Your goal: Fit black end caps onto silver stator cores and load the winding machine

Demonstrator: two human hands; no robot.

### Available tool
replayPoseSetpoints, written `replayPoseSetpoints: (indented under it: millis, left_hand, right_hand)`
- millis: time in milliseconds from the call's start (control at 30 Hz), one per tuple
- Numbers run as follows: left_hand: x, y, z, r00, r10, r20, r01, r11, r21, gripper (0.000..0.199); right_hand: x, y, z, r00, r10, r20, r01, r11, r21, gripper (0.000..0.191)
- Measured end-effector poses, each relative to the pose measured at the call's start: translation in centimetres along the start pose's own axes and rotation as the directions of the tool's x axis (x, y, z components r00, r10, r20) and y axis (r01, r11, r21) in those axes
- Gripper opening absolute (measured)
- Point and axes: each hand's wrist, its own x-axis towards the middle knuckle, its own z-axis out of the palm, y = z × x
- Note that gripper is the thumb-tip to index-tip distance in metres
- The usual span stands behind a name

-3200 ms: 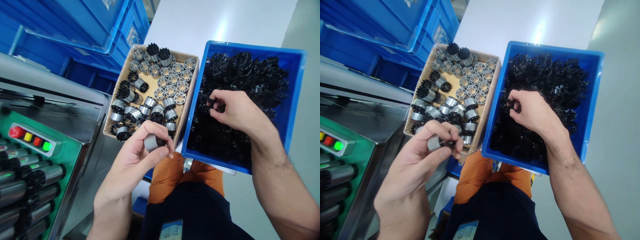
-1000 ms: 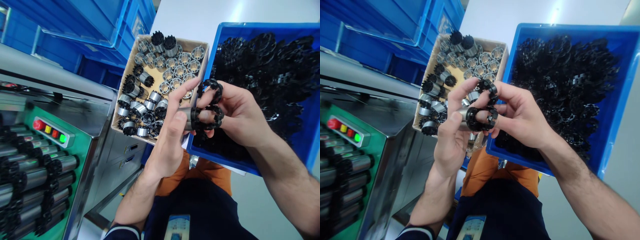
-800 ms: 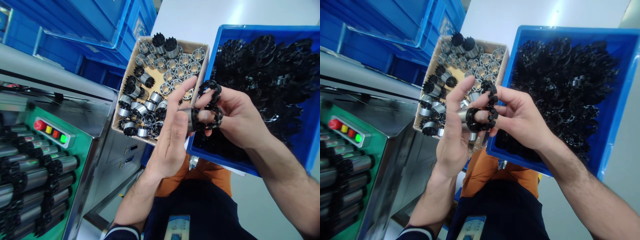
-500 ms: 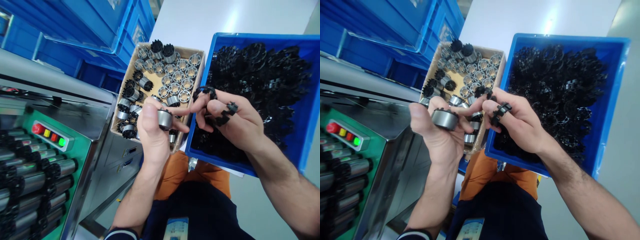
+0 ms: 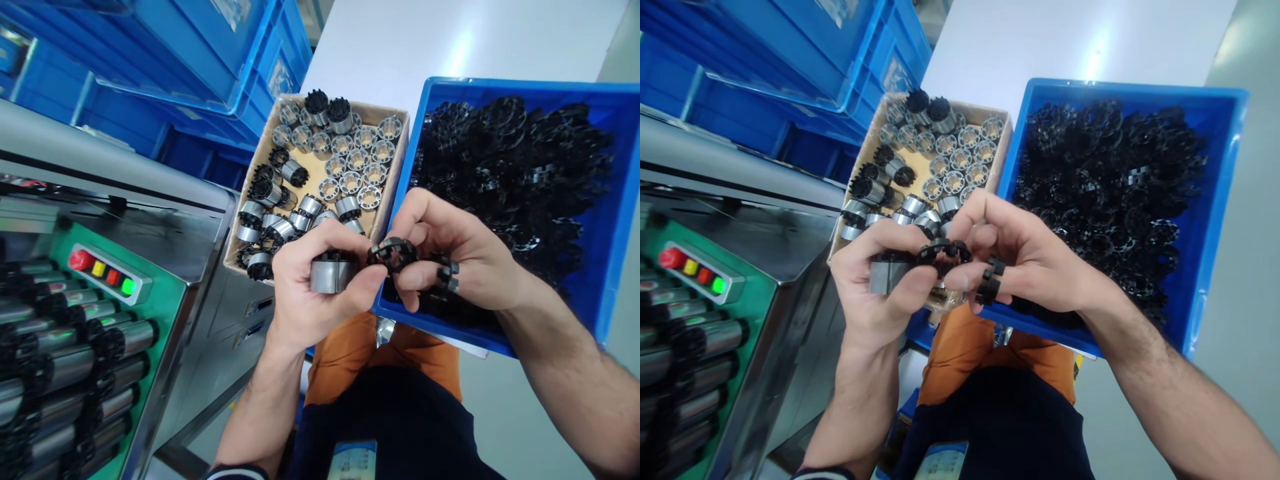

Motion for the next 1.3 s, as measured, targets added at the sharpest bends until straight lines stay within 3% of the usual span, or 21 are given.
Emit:
replayPoseSetpoints:
  millis: [133, 267, 367, 433, 567, 800, 900, 1100, 1300]
  left_hand:
    - [0.0, 0.1, 0.9, 0.998, 0.009, -0.065, -0.012, 0.999, -0.044, 0.018]
    - [0.3, 0.2, 1.3, 0.982, -0.185, -0.023, 0.166, 0.924, -0.343, 0.038]
    - [0.5, 0.2, 1.8, 0.956, -0.291, 0.027, 0.279, 0.881, -0.381, 0.047]
    - [0.4, 0.2, 2.4, 0.959, -0.284, 0.016, 0.271, 0.896, -0.352, 0.051]
    - [0.4, 0.4, 3.8, 0.950, -0.312, -0.005, 0.285, 0.875, -0.391, 0.063]
    - [0.3, 0.0, 3.9, 0.951, -0.303, 0.063, 0.304, 0.879, -0.367, 0.049]
    - [0.2, -0.3, 3.7, 0.959, -0.265, 0.105, 0.285, 0.898, -0.337, 0.046]
    - [0.0, -0.1, 4.0, 0.943, -0.313, 0.117, 0.334, 0.879, -0.340, 0.049]
    - [0.3, -0.6, 3.7, 0.916, -0.353, 0.190, 0.399, 0.841, -0.365, 0.060]
  right_hand:
    - [-0.1, 0.2, 0.6, 0.963, -0.164, -0.212, 0.121, 0.972, -0.203, 0.025]
    - [-1.1, 0.4, 0.4, 0.873, -0.346, -0.343, 0.106, 0.822, -0.559, 0.027]
    - [-1.3, 0.4, 0.3, 0.854, -0.429, -0.295, 0.126, 0.720, -0.682, 0.033]
    - [-1.3, 0.6, 0.3, 0.834, -0.472, -0.285, 0.144, 0.686, -0.713, 0.031]
    - [-1.1, 1.2, 0.6, 0.808, -0.474, -0.350, 0.097, 0.693, -0.714, 0.035]
    - [-0.9, 1.6, 1.1, 0.823, -0.474, -0.314, 0.119, 0.684, -0.719, 0.017]
    - [-1.1, 1.5, 0.9, 0.820, -0.469, -0.326, 0.113, 0.693, -0.712, 0.022]
    - [-1.6, 2.0, 0.2, 0.833, -0.471, -0.291, 0.096, 0.640, -0.762, 0.031]
    - [-0.1, 1.9, 0.3, 0.765, -0.631, -0.132, 0.272, 0.502, -0.821, 0.025]
